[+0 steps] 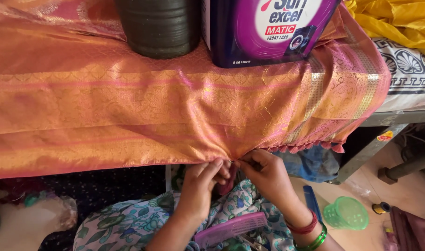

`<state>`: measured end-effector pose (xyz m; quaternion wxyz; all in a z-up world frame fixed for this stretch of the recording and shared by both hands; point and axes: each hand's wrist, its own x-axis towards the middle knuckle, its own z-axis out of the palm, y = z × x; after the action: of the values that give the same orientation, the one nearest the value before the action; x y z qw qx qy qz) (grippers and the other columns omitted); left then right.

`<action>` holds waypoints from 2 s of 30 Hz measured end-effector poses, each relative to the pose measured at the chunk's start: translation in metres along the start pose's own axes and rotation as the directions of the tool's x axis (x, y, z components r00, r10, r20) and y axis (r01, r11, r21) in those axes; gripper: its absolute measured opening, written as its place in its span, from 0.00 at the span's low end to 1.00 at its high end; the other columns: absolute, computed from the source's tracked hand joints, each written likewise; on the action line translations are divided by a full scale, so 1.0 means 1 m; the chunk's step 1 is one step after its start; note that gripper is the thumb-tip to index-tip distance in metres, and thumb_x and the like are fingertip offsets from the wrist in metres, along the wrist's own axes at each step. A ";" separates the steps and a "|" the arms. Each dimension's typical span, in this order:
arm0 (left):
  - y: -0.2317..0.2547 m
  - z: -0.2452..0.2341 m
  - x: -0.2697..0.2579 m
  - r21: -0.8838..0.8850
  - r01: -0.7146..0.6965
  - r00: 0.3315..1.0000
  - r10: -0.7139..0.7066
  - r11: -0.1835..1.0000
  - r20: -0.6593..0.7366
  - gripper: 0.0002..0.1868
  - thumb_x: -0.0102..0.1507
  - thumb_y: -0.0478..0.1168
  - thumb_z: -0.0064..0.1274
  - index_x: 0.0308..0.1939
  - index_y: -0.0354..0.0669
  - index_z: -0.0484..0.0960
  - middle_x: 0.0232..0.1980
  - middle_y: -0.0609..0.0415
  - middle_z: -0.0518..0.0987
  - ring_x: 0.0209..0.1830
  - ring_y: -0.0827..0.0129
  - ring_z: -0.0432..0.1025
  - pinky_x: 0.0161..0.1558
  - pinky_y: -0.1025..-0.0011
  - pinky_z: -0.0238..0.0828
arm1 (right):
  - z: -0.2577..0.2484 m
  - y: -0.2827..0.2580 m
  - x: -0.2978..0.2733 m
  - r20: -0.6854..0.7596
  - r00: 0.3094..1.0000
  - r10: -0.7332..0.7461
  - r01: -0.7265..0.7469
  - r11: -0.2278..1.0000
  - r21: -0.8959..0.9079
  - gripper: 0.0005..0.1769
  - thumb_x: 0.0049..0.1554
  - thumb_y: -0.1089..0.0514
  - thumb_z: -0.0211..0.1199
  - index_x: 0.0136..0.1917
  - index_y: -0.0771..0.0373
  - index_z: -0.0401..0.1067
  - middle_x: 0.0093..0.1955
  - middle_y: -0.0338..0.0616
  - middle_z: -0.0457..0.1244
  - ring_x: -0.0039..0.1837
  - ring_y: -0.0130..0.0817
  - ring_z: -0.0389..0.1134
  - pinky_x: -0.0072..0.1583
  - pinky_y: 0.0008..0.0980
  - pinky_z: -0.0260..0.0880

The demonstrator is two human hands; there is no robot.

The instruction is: Tying and finishing decorative tassels on the edge of an orange fabric or saree.

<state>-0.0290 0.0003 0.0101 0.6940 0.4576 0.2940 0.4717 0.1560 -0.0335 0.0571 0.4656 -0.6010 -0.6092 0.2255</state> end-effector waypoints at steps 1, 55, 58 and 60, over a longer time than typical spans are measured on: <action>-0.005 0.002 -0.004 -0.165 -0.100 0.992 0.111 0.981 0.056 0.26 0.71 0.50 0.50 0.56 0.24 0.82 0.48 0.43 0.83 0.44 0.65 0.73 0.46 0.69 0.67 | 0.001 0.002 -0.001 0.006 1.000 0.021 -0.021 1.000 0.019 0.07 0.53 0.61 0.71 0.42 0.69 0.78 0.34 0.36 0.67 0.36 0.18 0.62 0.37 0.23 0.64; 0.019 0.044 -0.018 0.527 -0.477 0.828 0.561 0.703 0.002 0.06 0.59 0.28 0.62 0.38 0.40 0.88 0.34 0.55 0.87 0.32 0.77 0.83 0.35 0.77 0.78 | -0.028 -0.053 -0.034 0.032 0.884 -0.466 0.439 0.806 -0.398 0.09 0.52 0.69 0.62 0.47 0.63 0.73 0.46 0.47 0.65 0.52 0.51 0.68 0.52 0.42 0.69; 0.033 0.053 -0.027 0.637 -0.486 0.797 0.602 0.599 0.041 0.06 0.58 0.28 0.63 0.38 0.39 0.88 0.34 0.52 0.84 0.32 0.76 0.78 0.34 0.76 0.74 | -0.027 -0.064 -0.031 0.039 0.847 -0.530 0.497 0.765 -0.410 0.13 0.50 0.70 0.61 0.50 0.64 0.72 0.47 0.51 0.63 0.52 0.53 0.66 0.54 0.44 0.68; 0.028 0.050 -0.027 0.544 -0.456 0.843 0.537 0.704 0.012 0.05 0.59 0.29 0.62 0.39 0.38 0.86 0.35 0.53 0.84 0.33 0.77 0.79 0.35 0.76 0.76 | -0.025 -0.064 -0.029 0.022 0.836 -0.548 0.516 0.772 -0.372 0.14 0.50 0.71 0.62 0.51 0.65 0.72 0.48 0.52 0.64 0.53 0.53 0.67 0.54 0.44 0.69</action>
<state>-0.0081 -0.0386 0.0554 0.3642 0.6557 0.3275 0.5746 0.1388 -0.0791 0.1134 0.4173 -0.4887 -0.7640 -0.0585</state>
